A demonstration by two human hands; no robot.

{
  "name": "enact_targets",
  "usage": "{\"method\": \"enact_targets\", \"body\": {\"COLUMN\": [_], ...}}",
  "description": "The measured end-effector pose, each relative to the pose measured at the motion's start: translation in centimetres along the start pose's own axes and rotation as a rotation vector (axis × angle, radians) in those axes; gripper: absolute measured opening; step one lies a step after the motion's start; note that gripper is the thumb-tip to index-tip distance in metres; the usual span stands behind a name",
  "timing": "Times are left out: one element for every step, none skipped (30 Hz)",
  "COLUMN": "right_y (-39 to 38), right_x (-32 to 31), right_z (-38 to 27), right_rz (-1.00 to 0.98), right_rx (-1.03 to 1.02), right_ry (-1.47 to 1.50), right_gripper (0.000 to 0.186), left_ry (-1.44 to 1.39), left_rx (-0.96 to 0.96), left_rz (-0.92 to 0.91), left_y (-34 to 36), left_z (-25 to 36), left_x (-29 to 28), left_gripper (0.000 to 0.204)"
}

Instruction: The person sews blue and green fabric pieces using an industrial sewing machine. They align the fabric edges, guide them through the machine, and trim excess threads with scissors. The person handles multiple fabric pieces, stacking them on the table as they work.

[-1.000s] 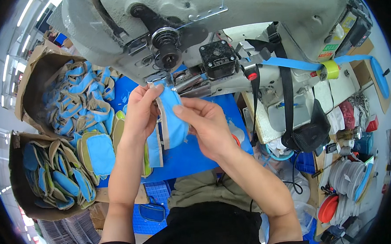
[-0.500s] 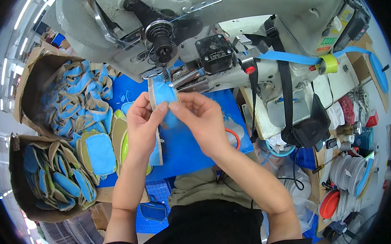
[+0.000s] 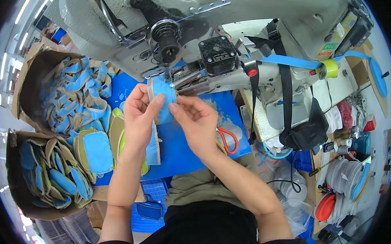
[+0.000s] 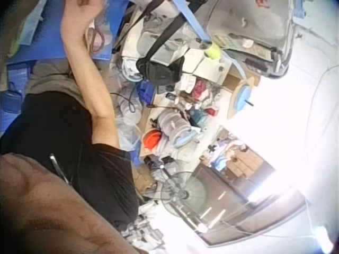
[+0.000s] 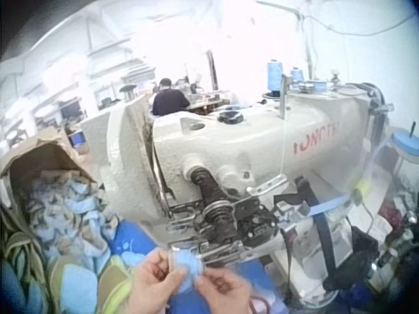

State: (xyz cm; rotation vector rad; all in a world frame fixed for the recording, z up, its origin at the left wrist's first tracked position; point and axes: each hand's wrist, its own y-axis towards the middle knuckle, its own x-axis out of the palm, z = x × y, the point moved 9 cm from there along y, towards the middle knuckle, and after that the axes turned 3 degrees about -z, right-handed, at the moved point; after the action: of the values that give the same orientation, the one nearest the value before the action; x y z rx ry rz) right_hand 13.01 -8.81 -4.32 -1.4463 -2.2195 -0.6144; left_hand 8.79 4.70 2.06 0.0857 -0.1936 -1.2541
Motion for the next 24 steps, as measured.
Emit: {"method": "enact_targets", "body": {"right_y": [-0.1,-0.2,-0.3,-0.3,-0.5,-0.5,-0.6,-0.6,-0.5,-0.2,-0.1,0.0,0.1,0.1,0.1,0.1,0.1,0.0,0.0,0.0,0.1,0.4,0.6,0.7], "right_x": [0.0,0.0,-0.2,-0.3,-0.3,-0.3,-0.4,-0.4,-0.5,-0.6,-0.7,-0.6,-0.4,-0.3,-0.2,-0.1,-0.1,0.0,-0.1,-0.1,0.0,0.1,0.2,0.3], "right_z": [0.2,0.6,0.7,1.0,1.0,1.2,1.4,1.6,1.8,1.9,2.0,1.8,1.4,1.0,0.8,0.6,0.4,0.2,0.1,-0.1,-0.3,-0.7,-1.0,-1.1], "right_rz": [-0.007,-0.015,-0.025,-0.036,-0.047,-0.051,-0.056,-0.06,-0.062,-0.063,-0.063,-0.064,-0.063,-0.062,-0.07,-0.076,-0.082,-0.089,-0.094,-0.099,-0.097,-0.093,-0.09,-0.093], "right_rx": [-0.013,-0.026,-0.089,-0.152,-0.215,-0.196,-0.176,-0.157,-0.131,-0.104,-0.078,-0.049,-0.02,0.009,0.029,0.048,0.068,0.08,0.091,0.102,0.121,0.139,0.157,0.175], "right_ry": [-0.015,-0.03,-0.105,-0.179,-0.254,-0.272,-0.291,-0.31,-0.283,-0.256,-0.23,-0.214,-0.198,-0.182,-0.157,-0.131,-0.105,-0.104,-0.102,-0.1,-0.079,-0.057,-0.036,-0.015], "right_gripper": [0.019,0.019,0.019,0.019,0.019,0.019,0.019,0.018,0.018,0.018,0.018,0.017,0.016,0.016,0.016,0.015,0.015,0.016,0.016,0.017,0.018,0.019,0.02,0.021], "left_ry": [0.006,0.013,0.017,0.017,0.016,0.013,0.016,0.019,0.02,-0.005,-0.03,-0.053,-0.052,-0.05,-0.042,-0.061,-0.079,-0.093,-0.105,-0.117,-0.125,-0.135,-0.144,-0.153], "left_rx": [0.008,0.017,0.026,0.008,-0.011,-0.028,-0.045,-0.063,-0.083,-0.063,-0.043,-0.022,-0.033,-0.045,-0.058,-0.06,-0.062,-0.067,-0.079,-0.091,-0.105,-0.119,-0.133,-0.146], "left_rz": [-0.009,-0.019,-0.028,-0.032,-0.036,-0.037,-0.048,-0.06,-0.07,-0.059,-0.049,-0.039,-0.04,-0.041,-0.048,-0.045,-0.043,-0.048,-0.039,-0.03,-0.02,-0.015,-0.011,-0.011], "left_y": [0.0,0.0,0.0,0.1,0.2,0.3,0.4,0.4,0.3,0.5,0.9,1.1,1.2,1.2,1.2,1.2,1.2,1.3,1.3,1.3,1.2,1.2,1.1,1.1], "left_z": [0.0,0.1,0.1,0.0,-0.2,-0.3,-0.4,-0.4,-0.5,-0.4,-0.3,-0.3,-0.5,-0.7,-0.8,-0.8,-0.8,-0.7,-0.7,-0.7,-0.7,-0.8,-0.8,-0.8], "left_x": [0.1,0.1,0.2,0.1,0.1,-0.1,-0.2,-0.3,-0.3,-0.2,-0.1,-0.2,-0.3,-0.4,-0.5,-0.5,-0.4,-0.3,-0.3,-0.3,-0.3,-0.4,-0.5,-0.4], "left_gripper": [0.013,0.014,0.015,0.016,0.017,0.017,0.017,0.017,0.016,0.016,0.015,0.014,0.014,0.014,0.014,0.014,0.014,0.014,0.014,0.014,0.014,0.015,0.015,0.015]}}
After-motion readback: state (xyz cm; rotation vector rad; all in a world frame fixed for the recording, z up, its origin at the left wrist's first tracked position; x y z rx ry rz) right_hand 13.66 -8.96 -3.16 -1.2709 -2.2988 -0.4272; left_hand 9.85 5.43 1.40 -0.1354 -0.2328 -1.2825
